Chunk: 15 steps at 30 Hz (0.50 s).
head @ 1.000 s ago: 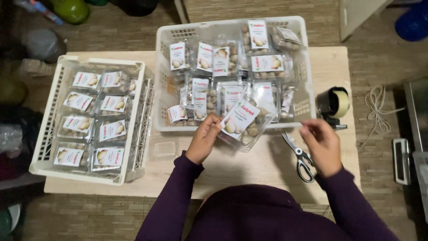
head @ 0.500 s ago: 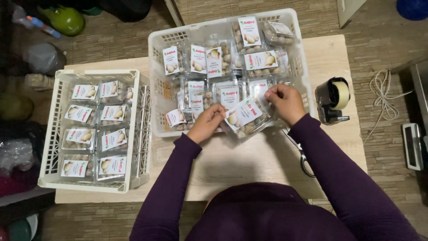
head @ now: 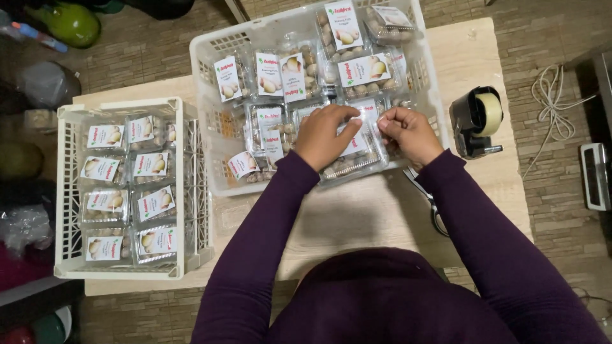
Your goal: Inspecting and organizing small plastic containers of garlic into crates, using tape and scissors for sealing.
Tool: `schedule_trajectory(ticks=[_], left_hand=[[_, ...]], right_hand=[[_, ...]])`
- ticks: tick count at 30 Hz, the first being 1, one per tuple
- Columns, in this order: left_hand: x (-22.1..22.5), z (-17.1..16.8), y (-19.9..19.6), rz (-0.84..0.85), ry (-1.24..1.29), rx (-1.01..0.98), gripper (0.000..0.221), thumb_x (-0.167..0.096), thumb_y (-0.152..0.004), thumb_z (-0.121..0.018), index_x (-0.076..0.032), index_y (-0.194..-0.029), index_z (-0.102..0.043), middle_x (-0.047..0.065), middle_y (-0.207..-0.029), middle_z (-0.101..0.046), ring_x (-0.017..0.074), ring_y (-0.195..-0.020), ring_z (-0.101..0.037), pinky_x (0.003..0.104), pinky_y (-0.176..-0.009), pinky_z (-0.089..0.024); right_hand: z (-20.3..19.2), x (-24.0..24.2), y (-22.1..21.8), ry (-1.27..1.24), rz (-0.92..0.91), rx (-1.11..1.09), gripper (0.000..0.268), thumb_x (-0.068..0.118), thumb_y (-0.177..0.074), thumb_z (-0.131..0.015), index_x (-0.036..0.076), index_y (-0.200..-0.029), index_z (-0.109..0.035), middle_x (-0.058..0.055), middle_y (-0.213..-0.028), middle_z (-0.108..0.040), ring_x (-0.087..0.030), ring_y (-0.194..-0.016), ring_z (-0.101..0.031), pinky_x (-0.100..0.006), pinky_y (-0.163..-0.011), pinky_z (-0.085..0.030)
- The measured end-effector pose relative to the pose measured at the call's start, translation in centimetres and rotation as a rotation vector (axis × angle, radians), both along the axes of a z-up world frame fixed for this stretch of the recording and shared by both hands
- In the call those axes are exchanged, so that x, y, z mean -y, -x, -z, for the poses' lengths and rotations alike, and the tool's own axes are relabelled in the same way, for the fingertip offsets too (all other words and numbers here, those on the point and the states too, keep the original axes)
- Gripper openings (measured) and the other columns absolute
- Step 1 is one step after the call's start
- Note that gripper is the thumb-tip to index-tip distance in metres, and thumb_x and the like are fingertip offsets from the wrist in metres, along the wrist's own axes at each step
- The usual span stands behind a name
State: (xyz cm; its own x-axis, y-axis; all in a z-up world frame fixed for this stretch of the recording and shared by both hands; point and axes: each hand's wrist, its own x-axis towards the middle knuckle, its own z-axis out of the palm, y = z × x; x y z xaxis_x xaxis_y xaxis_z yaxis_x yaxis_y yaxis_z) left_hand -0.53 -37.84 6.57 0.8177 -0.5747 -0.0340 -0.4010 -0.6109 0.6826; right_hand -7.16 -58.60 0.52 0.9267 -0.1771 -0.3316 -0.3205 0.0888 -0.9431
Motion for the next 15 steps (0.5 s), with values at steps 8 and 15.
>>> schedule_trajectory(ticks=[8,15], left_hand=[[1.7,-0.4,-1.6,-0.091,0.016,-0.325,0.022,-0.027,-0.094,-0.057,-0.018,-0.103,-0.075,0.0,-0.085,-0.073,0.0257,-0.09,-0.072,0.042,-0.086,-0.049],[1.6,-0.1,-1.4,-0.069,0.068,-0.348,0.022,-0.023,-0.093,-0.059,-0.015,-0.104,-0.076,0.007,-0.086,-0.072,0.031,-0.093,-0.071,0.043,-0.089,-0.049]], right_hand=[[-0.3,0.2,0.7,-0.091,0.024,-0.032,0.005,0.013,-0.096,-0.071,0.009,-0.099,-0.069,-0.002,-0.074,-0.065,-0.011,-0.06,-0.065,-0.019,-0.045,-0.05],[-3.2,-1.0,1.2,-0.35,0.1,-0.281,0.008,0.019,-0.096,-0.064,0.011,-0.098,-0.066,-0.002,-0.076,-0.064,-0.011,-0.057,-0.064,-0.02,-0.042,-0.048]])
